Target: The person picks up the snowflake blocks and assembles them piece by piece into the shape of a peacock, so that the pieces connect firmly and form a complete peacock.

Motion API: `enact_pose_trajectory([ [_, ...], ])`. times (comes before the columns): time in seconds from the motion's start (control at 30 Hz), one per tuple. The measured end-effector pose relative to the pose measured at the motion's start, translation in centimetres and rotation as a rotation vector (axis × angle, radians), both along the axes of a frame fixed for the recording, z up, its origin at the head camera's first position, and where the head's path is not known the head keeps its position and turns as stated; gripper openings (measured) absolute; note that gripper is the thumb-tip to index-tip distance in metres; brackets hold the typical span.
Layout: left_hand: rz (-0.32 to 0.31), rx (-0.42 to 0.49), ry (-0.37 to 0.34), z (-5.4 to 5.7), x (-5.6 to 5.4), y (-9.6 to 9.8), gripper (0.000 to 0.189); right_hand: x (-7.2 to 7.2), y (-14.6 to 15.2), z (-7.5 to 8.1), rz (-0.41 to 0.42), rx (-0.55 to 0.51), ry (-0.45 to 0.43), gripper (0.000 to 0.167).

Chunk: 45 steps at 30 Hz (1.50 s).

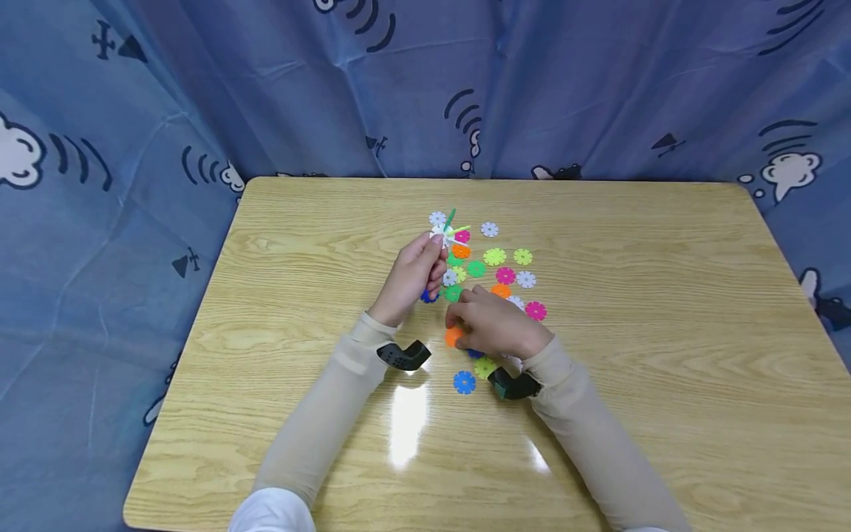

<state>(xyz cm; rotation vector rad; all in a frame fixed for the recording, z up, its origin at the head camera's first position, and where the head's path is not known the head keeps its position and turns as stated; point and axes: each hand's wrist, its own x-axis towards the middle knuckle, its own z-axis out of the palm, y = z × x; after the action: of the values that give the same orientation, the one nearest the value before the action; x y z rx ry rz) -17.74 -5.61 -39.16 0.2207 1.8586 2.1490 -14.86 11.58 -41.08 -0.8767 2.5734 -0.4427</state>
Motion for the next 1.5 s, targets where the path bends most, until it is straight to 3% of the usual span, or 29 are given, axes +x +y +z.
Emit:
enact_pose_trajectory([
  [0.17, -0.100, -0.023, 0.001, 0.0, 0.0, -0.2, 0.033, -0.9, 0.4, -0.4, -0.070, -0.072, -0.057, 0.016],
  [0.33, -0.314, -0.047, 0.052, 0.2, 0.3, -0.6, 0.036, -2.5, 2.5, 0.0, -0.241, -0.232, -0.060, 0.009],
  [0.47, -0.529, -0.099, 0.084, 0.4, 0.6, -0.8, 0.036, -2.8, 4.6, 1.5, -0.441, -0.474, -0.090, 0.019],
  [0.6, -0.648, -0.122, 0.064, 0.3, 0.7, -0.8, 0.036, -2.4, 5.5, 3.0, -0.473, -0.796, -0.206, 0.023],
  [0.7, -0.671, -0.121, 0.061, 0.2, 0.7, -0.8, 0.036, -2.1, 5.6, 3.6, -0.407, -0.909, -0.273, 0.019],
  [0.87, -0.686, -0.117, 0.062, 0.0, 0.7, -0.8, 0.035, -1.8, 5.3, 3.8, -0.320, -0.901, -0.290, 0.019],
  [1.2, -0.700, -0.118, 0.048, 0.3, 0.8, -0.8, 0.035, -1.5, 5.4, 4.0, -0.307, -0.924, -0.279, 0.019],
  [1.5, -0.691, -0.125, 0.037, 0.4, 0.9, -0.7, 0.034, -1.3, 5.3, 4.2, -0.240, -0.920, -0.255, 0.015],
])
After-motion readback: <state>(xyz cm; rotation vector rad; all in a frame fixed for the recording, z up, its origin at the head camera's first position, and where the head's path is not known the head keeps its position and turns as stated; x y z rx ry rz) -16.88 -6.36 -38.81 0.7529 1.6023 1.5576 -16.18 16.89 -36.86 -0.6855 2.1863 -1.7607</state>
